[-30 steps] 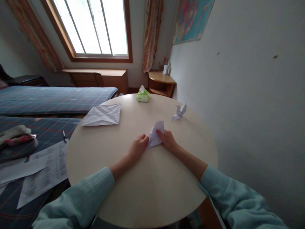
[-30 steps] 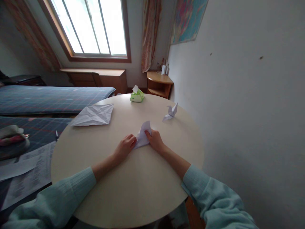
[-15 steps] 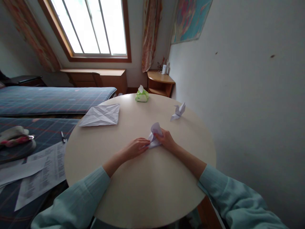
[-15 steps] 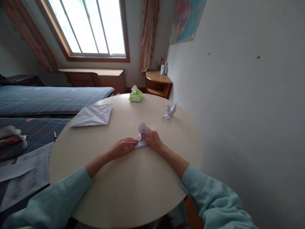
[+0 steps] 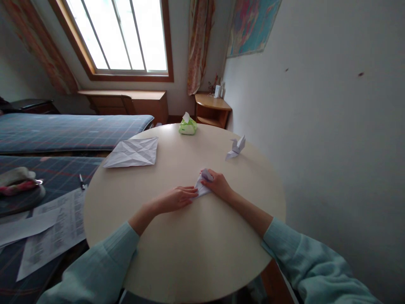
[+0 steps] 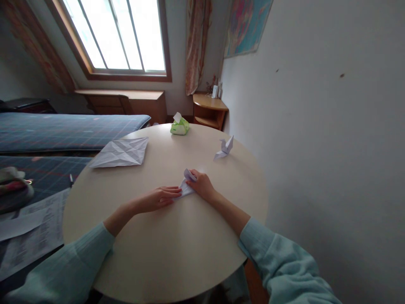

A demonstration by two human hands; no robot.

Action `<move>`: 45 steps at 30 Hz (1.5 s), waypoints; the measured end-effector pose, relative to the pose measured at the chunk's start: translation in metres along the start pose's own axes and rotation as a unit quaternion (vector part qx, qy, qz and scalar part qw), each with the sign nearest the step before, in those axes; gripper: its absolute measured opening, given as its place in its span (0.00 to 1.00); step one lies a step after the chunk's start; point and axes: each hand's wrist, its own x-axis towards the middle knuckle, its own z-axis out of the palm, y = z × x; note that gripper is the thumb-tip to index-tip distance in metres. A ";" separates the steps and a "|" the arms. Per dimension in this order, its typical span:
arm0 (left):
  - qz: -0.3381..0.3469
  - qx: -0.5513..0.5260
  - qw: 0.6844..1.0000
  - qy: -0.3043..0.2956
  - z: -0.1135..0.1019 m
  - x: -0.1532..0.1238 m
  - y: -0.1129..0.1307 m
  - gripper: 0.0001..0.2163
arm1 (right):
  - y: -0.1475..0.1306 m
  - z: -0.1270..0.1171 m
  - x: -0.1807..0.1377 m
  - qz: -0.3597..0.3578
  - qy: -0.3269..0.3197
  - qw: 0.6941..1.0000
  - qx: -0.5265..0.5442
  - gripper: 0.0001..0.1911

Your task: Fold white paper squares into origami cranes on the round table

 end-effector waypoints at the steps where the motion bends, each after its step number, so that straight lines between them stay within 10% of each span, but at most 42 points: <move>1: -0.007 0.017 1.000 -0.025 -0.002 -0.003 0.004 0.19 | -0.001 -0.001 0.000 0.000 -0.001 1.000 -0.006 0.16; 7: -0.042 0.035 0.987 -0.150 -0.010 -0.011 0.023 0.25 | -0.006 -0.004 0.000 0.019 -0.015 0.999 -0.032 0.12; 14: -0.022 -0.017 0.991 -0.132 -0.011 -0.009 0.023 0.22 | -0.001 -0.002 0.002 -0.021 0.014 0.993 -0.114 0.09; 20: -0.063 0.005 0.998 0.027 0.003 0.003 0.008 0.21 | 0.008 0.001 0.006 -0.028 0.011 0.992 -0.120 0.07; 32: -0.060 0.125 0.986 0.090 0.006 0.022 -0.004 0.19 | 0.010 -0.003 0.010 -0.053 -0.008 0.997 -0.062 0.07; 45: -0.092 -0.076 0.947 0.299 0.017 0.033 -0.012 0.06 | 0.003 0.002 0.005 -0.083 -0.074 0.988 0.109 0.13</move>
